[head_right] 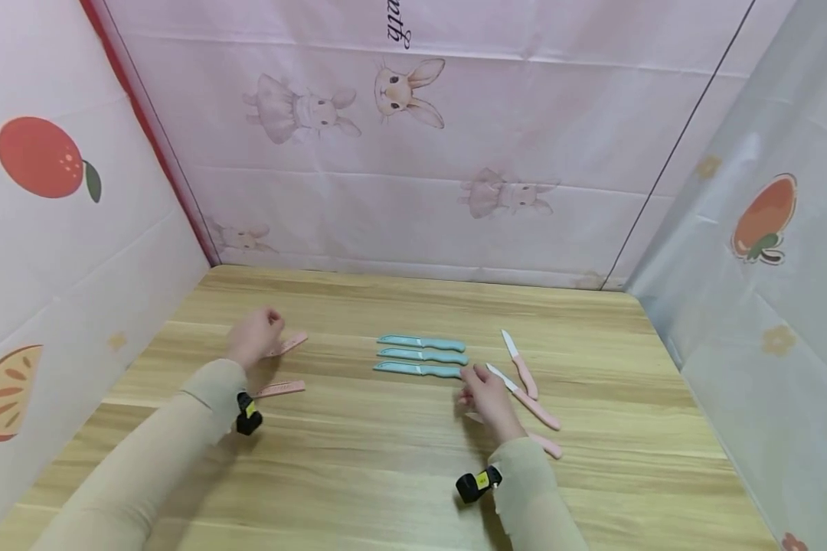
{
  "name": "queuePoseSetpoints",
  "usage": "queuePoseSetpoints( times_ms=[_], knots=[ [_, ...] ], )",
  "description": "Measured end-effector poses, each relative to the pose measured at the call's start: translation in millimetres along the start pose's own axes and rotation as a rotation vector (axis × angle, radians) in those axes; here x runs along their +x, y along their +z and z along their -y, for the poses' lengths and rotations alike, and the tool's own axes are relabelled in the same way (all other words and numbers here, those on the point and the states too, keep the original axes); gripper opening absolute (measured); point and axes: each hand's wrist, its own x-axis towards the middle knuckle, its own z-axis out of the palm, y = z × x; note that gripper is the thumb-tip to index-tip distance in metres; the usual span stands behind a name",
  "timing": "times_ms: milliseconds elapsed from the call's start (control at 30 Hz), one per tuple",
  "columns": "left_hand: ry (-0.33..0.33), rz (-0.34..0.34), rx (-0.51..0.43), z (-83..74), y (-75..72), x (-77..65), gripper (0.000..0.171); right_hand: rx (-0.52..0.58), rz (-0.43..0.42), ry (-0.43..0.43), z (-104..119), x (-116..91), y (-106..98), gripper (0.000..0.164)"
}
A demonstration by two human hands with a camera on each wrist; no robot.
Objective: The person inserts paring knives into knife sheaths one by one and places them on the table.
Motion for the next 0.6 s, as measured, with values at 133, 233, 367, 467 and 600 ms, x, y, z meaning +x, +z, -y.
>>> queuePoseSetpoints(
  times_ms=[133, 233, 367, 467, 600],
  knots=[
    [-0.043, -0.035, 0.103, 38.7, -7.8, 6.6, 0.026, 0.016, -0.009, -0.011, 2.2, -1.0, -7.2, 0.053],
    [-0.062, -0.005, 0.118, 58.5, -10.4, 5.6, 0.031, -0.039, -0.036, -0.012, 5.7, -1.2, -17.5, 0.052],
    [-0.077, 0.026, 0.131, 74.2, -12.5, 4.9, 0.037, -0.115, -0.157, -0.012, 13.4, 3.6, -40.5, 0.051],
    [-0.088, 0.035, 0.114, 81.8, -14.1, 6.0, 0.042, -0.122, -0.286, -0.04, 18.2, 8.6, -60.7, 0.05],
    [-0.131, 0.054, 0.07, 87.6, -14.9, 8.3, 0.046, -0.261, -0.358, -0.091, 16.8, 14.8, -83.8, 0.047]
  ],
)
